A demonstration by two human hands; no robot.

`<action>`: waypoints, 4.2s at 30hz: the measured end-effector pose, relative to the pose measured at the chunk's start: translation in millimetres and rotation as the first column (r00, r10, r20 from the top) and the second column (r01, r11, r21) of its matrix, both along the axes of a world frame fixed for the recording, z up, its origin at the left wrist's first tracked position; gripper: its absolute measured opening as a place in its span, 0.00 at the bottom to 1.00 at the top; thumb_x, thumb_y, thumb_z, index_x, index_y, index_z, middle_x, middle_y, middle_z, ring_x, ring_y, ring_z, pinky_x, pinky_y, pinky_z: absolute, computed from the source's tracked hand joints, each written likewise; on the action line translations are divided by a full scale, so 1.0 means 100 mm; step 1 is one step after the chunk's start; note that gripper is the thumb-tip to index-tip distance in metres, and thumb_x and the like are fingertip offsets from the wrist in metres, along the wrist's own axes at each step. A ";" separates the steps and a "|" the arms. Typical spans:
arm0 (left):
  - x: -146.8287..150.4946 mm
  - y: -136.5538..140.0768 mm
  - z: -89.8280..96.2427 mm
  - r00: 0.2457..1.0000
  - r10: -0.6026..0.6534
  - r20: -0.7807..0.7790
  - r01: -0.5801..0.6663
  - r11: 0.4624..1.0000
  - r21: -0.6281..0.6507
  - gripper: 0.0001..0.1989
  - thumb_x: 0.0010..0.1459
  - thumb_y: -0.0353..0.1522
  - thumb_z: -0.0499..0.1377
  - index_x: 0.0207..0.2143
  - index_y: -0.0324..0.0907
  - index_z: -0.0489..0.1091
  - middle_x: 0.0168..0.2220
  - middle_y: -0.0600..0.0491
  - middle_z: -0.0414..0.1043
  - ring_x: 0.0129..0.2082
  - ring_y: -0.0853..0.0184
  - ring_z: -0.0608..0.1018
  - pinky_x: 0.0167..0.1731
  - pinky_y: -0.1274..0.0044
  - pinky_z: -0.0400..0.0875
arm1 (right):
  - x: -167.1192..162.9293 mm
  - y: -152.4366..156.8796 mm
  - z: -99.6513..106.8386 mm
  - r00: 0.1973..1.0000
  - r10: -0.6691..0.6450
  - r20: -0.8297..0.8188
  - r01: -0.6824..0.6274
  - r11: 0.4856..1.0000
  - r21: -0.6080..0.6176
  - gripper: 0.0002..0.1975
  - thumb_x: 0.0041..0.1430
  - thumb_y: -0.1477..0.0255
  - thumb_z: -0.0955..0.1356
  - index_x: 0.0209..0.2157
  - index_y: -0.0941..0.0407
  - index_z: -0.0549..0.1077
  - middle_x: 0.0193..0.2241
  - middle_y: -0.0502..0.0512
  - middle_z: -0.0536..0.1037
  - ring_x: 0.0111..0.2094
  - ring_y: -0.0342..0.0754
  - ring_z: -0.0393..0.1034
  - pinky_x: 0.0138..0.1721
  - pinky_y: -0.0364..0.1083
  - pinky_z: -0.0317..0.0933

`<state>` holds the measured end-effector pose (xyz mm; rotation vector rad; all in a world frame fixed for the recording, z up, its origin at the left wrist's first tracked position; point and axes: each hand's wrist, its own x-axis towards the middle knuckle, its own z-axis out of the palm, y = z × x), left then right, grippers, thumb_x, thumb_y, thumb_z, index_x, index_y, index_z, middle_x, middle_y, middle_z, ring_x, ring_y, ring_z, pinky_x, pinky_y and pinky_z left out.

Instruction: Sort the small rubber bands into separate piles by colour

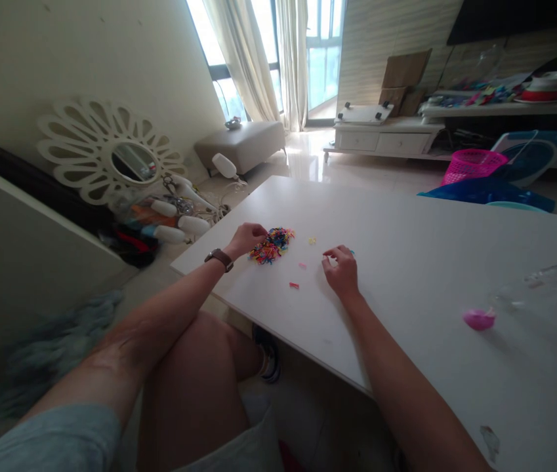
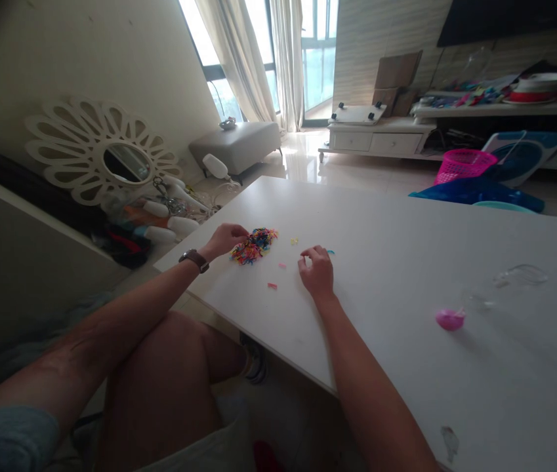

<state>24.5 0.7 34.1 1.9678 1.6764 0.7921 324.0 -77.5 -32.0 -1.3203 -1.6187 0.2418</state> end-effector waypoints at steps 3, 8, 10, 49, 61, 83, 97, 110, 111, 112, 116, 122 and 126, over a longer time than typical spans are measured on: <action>0.03 -0.06 0.00 0.991 -0.051 0.120 0.054 0.998 -0.024 0.13 0.47 0.37 0.67 0.33 0.38 0.80 0.31 0.48 0.82 0.32 0.63 0.80 0.34 0.75 0.72 | -0.03 0.00 0.02 0.999 0.033 -0.025 -0.032 0.999 0.005 0.06 0.58 0.73 0.66 0.31 0.54 0.75 0.32 0.56 0.76 0.37 0.52 0.69 0.42 0.51 0.65; 0.34 -0.22 0.01 0.906 -0.143 0.397 0.219 0.963 -0.154 0.21 0.46 0.42 0.72 0.37 0.36 0.79 0.36 0.44 0.82 0.35 0.62 0.81 0.37 0.72 0.75 | -0.13 -0.04 0.06 0.979 0.189 -0.071 -0.188 0.982 0.023 0.04 0.61 0.71 0.67 0.35 0.54 0.76 0.33 0.54 0.78 0.38 0.51 0.71 0.40 0.49 0.66; 0.51 -0.28 0.03 0.864 -0.192 0.466 0.303 0.936 -0.177 0.23 0.45 0.43 0.73 0.38 0.36 0.78 0.37 0.43 0.83 0.36 0.61 0.82 0.39 0.71 0.76 | -0.18 -0.07 0.07 0.968 0.237 -0.086 -0.235 0.972 0.029 0.04 0.61 0.70 0.69 0.38 0.53 0.76 0.35 0.55 0.79 0.39 0.51 0.73 0.40 0.49 0.68; 1.30 0.19 -0.45 0.954 0.001 0.299 -0.010 1.000 0.027 0.05 0.50 0.26 0.67 0.32 0.37 0.80 0.33 0.46 0.82 0.35 0.63 0.81 0.40 0.72 0.76 | 0.64 0.28 -0.15 0.942 -0.317 0.108 0.332 0.927 -0.176 0.10 0.60 0.64 0.65 0.29 0.54 0.73 0.34 0.58 0.76 0.38 0.54 0.65 0.44 0.51 0.59; 1.43 0.08 -0.37 0.960 -0.120 0.253 0.130 0.991 -0.021 0.23 0.47 0.16 0.57 0.45 0.34 0.79 0.47 0.42 0.81 0.46 0.60 0.81 0.47 0.72 0.76 | 0.62 0.27 -0.14 0.943 -0.327 0.052 0.331 0.923 -0.196 0.08 0.58 0.66 0.64 0.28 0.54 0.72 0.34 0.57 0.75 0.38 0.53 0.64 0.43 0.51 0.58; 0.10 0.11 -0.15 0.997 0.072 -0.007 -0.072 0.996 0.047 0.09 0.47 0.33 0.65 0.31 0.39 0.81 0.25 0.52 0.76 0.25 0.68 0.73 0.27 0.78 0.64 | 0.64 0.27 -0.14 0.945 -0.325 -0.032 0.311 0.924 -0.221 0.07 0.55 0.67 0.64 0.27 0.54 0.71 0.33 0.57 0.76 0.36 0.53 0.67 0.43 0.51 0.60; 0.24 0.18 -0.30 0.986 -0.071 -0.152 0.077 0.996 0.035 0.05 0.44 0.34 0.64 0.24 0.41 0.78 0.26 0.52 0.75 0.27 0.66 0.72 0.29 0.76 0.63 | 0.67 0.29 -0.17 0.945 -0.327 -0.019 0.315 0.924 -0.218 0.08 0.55 0.67 0.65 0.27 0.54 0.73 0.33 0.57 0.77 0.35 0.53 0.68 0.43 0.52 0.61; 0.17 0.18 -0.13 1.000 0.008 -0.002 -0.008 0.998 0.055 0.09 0.48 0.37 0.66 0.28 0.40 0.79 0.27 0.50 0.80 0.28 0.65 0.76 0.30 0.76 0.66 | 0.65 0.28 -0.16 0.946 -0.323 -0.027 0.310 0.926 -0.215 0.08 0.55 0.66 0.64 0.27 0.54 0.73 0.32 0.58 0.77 0.35 0.53 0.67 0.42 0.52 0.61; 0.15 0.18 -0.14 1.000 0.006 0.008 -0.006 0.999 0.047 0.10 0.48 0.38 0.66 0.29 0.40 0.80 0.27 0.50 0.79 0.28 0.65 0.76 0.29 0.76 0.66 | 0.65 0.28 -0.16 0.946 -0.323 -0.027 0.310 0.926 -0.216 0.08 0.55 0.66 0.64 0.27 0.54 0.73 0.32 0.58 0.77 0.35 0.53 0.67 0.43 0.52 0.61; 0.13 0.19 -0.14 1.000 0.001 0.019 -0.002 0.999 0.039 0.10 0.47 0.38 0.67 0.30 0.40 0.80 0.27 0.50 0.79 0.27 0.66 0.76 0.28 0.76 0.65 | 0.65 0.28 -0.16 0.946 -0.322 -0.028 0.309 0.926 -0.217 0.08 0.55 0.66 0.64 0.27 0.54 0.72 0.32 0.58 0.77 0.35 0.53 0.67 0.43 0.52 0.61; 0.10 0.18 -0.17 0.997 -0.042 0.061 0.042 0.999 0.009 0.12 0.44 0.36 0.68 0.32 0.39 0.80 0.28 0.50 0.80 0.26 0.66 0.76 0.28 0.77 0.66 | 0.65 0.28 -0.15 0.947 -0.321 -0.027 0.306 0.923 -0.234 0.08 0.54 0.67 0.65 0.26 0.54 0.72 0.32 0.58 0.77 0.35 0.53 0.68 0.43 0.51 0.61; 0.16 0.13 -0.09 0.995 -0.100 -0.019 0.099 0.995 -0.016 0.09 0.45 0.35 0.67 0.30 0.40 0.81 0.26 0.52 0.79 0.28 0.65 0.76 0.30 0.76 0.67 | 0.65 0.27 -0.13 0.946 -0.324 -0.022 0.310 0.920 -0.240 0.08 0.55 0.67 0.65 0.27 0.54 0.72 0.33 0.58 0.77 0.35 0.53 0.68 0.42 0.51 0.61; 0.19 0.10 -0.03 0.984 -0.169 -0.055 0.165 0.984 -0.072 0.08 0.45 0.34 0.67 0.29 0.40 0.81 0.27 0.52 0.80 0.28 0.65 0.77 0.31 0.76 0.68 | 0.65 0.27 -0.13 0.947 -0.321 -0.015 0.308 0.921 -0.237 0.08 0.55 0.67 0.65 0.27 0.54 0.72 0.33 0.58 0.77 0.36 0.53 0.68 0.42 0.51 0.61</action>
